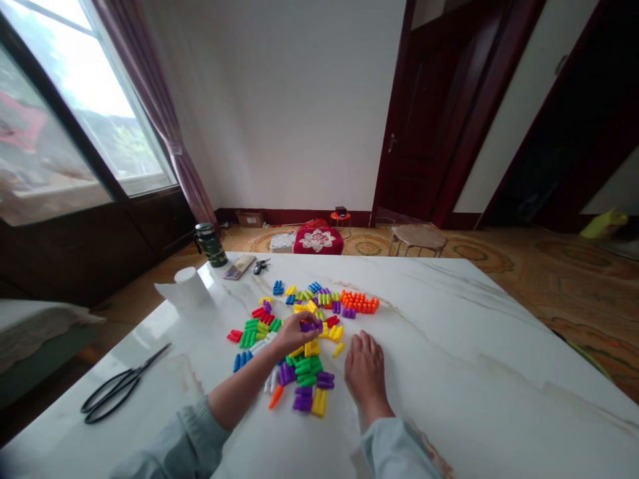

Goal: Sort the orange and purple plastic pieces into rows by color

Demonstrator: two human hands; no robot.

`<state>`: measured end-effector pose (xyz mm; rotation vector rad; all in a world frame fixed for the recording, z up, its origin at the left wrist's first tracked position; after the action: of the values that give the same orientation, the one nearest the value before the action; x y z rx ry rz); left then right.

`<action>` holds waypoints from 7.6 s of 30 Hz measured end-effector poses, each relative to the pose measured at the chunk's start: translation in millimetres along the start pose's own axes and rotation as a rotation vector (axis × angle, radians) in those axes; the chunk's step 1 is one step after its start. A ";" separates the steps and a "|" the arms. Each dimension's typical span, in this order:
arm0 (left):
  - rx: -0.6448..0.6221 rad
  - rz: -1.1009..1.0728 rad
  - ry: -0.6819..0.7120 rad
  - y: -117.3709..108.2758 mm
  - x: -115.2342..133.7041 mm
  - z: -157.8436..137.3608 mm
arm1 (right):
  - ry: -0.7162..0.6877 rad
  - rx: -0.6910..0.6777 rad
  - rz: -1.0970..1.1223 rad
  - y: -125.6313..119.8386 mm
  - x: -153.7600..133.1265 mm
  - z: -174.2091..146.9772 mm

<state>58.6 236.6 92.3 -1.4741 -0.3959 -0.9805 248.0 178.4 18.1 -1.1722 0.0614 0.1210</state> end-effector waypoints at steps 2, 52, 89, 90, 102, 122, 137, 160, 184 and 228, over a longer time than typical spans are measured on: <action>-0.068 -0.047 0.089 16.9 16.3 -9.6 | -0.001 0.003 0.007 -1.6 -0.3 -0.4; -0.641 0.862 0.023 36.4 -25.8 158.4 | -0.012 0.065 -0.040 8.9 3.8 -5.3; -0.419 0.746 -0.176 -8.7 -46.5 106.9 | 0.045 -0.014 0.006 1.0 1.0 -1.3; -0.413 0.755 -0.187 -3.9 -47.7 106.3 | 0.045 -0.017 0.006 0.7 0.9 -1.2; -0.212 0.672 -0.171 -1.5 -31.6 82.8 | 0.048 -0.043 0.001 3.5 2.2 0.3; -0.210 0.559 -0.198 65.5 1.7 119.9 | 0.033 0.017 -0.023 5.9 2.8 -3.8; -0.087 0.447 -0.151 35.5 -1.0 81.4 | -0.013 0.036 -0.017 7.1 4.9 -2.5; 0.175 0.285 -0.014 -72.6 -75.1 -1.1 | 0.006 -0.009 -0.018 2.3 2.8 0.8; 0.387 0.609 -0.083 28.3 -48.5 -137.2 | 0.137 -0.107 0.342 -32.7 1.0 -49.8; 0.430 0.679 -0.039 32.7 -54.6 -138.1 | 0.260 -0.004 0.389 -2.9 83.4 75.2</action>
<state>5.4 118.1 13.2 -1.1102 -0.1009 -0.2964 329.9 251.9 40.6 -1.1635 0.5203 0.3110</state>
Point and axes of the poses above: each hand's wrist, its own z-axis towards the middle knuckle, its own y-axis out of the palm, x = y × z, the point moved 7 cm from there along z, towards the middle knuckle, and after that the axes turned 3 degrees about -x, right-handed, at the moved point
